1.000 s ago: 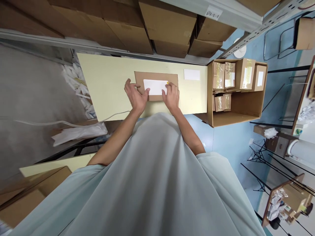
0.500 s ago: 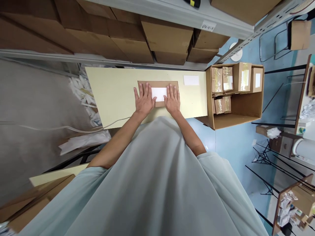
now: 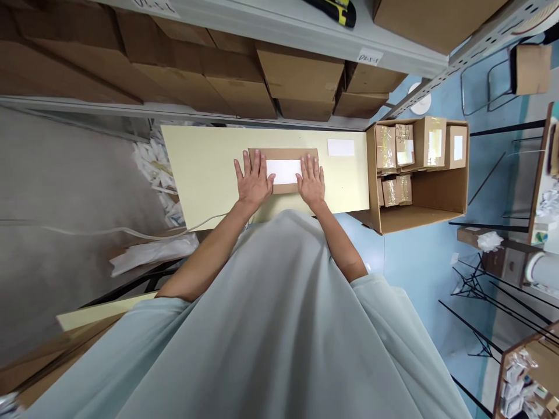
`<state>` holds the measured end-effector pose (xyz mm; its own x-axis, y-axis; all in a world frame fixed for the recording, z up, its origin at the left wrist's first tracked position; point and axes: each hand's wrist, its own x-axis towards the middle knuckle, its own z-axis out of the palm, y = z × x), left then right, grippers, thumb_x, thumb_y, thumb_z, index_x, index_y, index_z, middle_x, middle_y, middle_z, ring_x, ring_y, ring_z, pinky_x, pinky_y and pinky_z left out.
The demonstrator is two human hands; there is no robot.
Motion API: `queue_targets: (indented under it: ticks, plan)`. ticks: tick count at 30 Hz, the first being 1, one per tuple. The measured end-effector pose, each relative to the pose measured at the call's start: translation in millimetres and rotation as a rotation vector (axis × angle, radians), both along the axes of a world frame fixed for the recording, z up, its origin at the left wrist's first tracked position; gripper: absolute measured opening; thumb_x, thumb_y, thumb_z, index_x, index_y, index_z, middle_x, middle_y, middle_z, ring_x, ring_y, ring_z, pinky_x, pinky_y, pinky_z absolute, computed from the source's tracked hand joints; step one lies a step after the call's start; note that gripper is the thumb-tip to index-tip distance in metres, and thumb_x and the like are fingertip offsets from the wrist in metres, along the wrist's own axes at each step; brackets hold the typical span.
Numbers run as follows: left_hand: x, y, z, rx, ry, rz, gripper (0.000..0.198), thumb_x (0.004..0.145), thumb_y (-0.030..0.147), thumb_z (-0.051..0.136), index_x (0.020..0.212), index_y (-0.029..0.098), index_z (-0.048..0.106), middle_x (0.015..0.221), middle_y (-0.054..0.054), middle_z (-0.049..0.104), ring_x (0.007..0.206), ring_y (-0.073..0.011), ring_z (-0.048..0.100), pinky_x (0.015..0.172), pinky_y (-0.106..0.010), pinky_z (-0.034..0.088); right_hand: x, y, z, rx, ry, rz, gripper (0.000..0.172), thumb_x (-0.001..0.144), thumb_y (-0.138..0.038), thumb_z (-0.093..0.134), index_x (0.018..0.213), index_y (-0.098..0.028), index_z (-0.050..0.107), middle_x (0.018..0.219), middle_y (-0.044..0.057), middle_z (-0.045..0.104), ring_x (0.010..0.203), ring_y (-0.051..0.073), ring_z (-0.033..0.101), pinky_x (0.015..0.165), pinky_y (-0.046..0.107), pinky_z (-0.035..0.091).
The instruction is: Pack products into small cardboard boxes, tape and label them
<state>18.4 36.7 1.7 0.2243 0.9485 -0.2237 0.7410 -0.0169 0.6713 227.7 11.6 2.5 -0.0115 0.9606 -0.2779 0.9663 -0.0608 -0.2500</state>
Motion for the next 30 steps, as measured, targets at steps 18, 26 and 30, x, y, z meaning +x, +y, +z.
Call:
queue_targets:
  ticks: [18, 26, 30]
  plan:
    - [7, -40, -3.4, 0.011, 0.104, 0.04, 0.083, 0.119, 0.063, 0.043, 0.186, 0.015, 0.04, 0.199, -0.02, 0.016, 0.188, -0.0408, -0.003, 0.148, -0.072, -0.01, 7, -3, -21.0, 0.083, 0.125, -0.038, 0.075, 0.127, -0.053, 0.017, 0.19, -0.015, 0.031, 0.199, 0.017, 0.023, 0.189, 0.031, 0.012, 0.152, 0.064, 0.013]
    - [34, -58, 1.8, -0.035, 0.09, -0.102, 0.088, 0.118, 0.07, 0.04, 0.187, 0.016, 0.039, 0.198, -0.017, 0.023, 0.188, -0.04, 0.003, 0.149, -0.068, -0.009, 10, -15, -13.3, 0.042, 0.211, 0.094, 0.07, 0.127, -0.052, 0.026, 0.189, -0.023, 0.037, 0.2, 0.011, 0.021, 0.189, 0.032, 0.01, 0.153, 0.066, 0.008]
    - [24, -70, -5.5, -0.085, 0.113, 0.01, 0.097, 0.114, 0.075, 0.044, 0.189, 0.014, 0.032, 0.2, -0.019, 0.015, 0.187, -0.042, -0.004, 0.148, -0.068, -0.013, 36, -27, -20.5, 0.025, 0.228, -0.067, 0.069, 0.126, -0.049, 0.026, 0.189, -0.025, 0.038, 0.201, 0.011, 0.016, 0.189, 0.036, 0.007, 0.151, 0.07, 0.012]
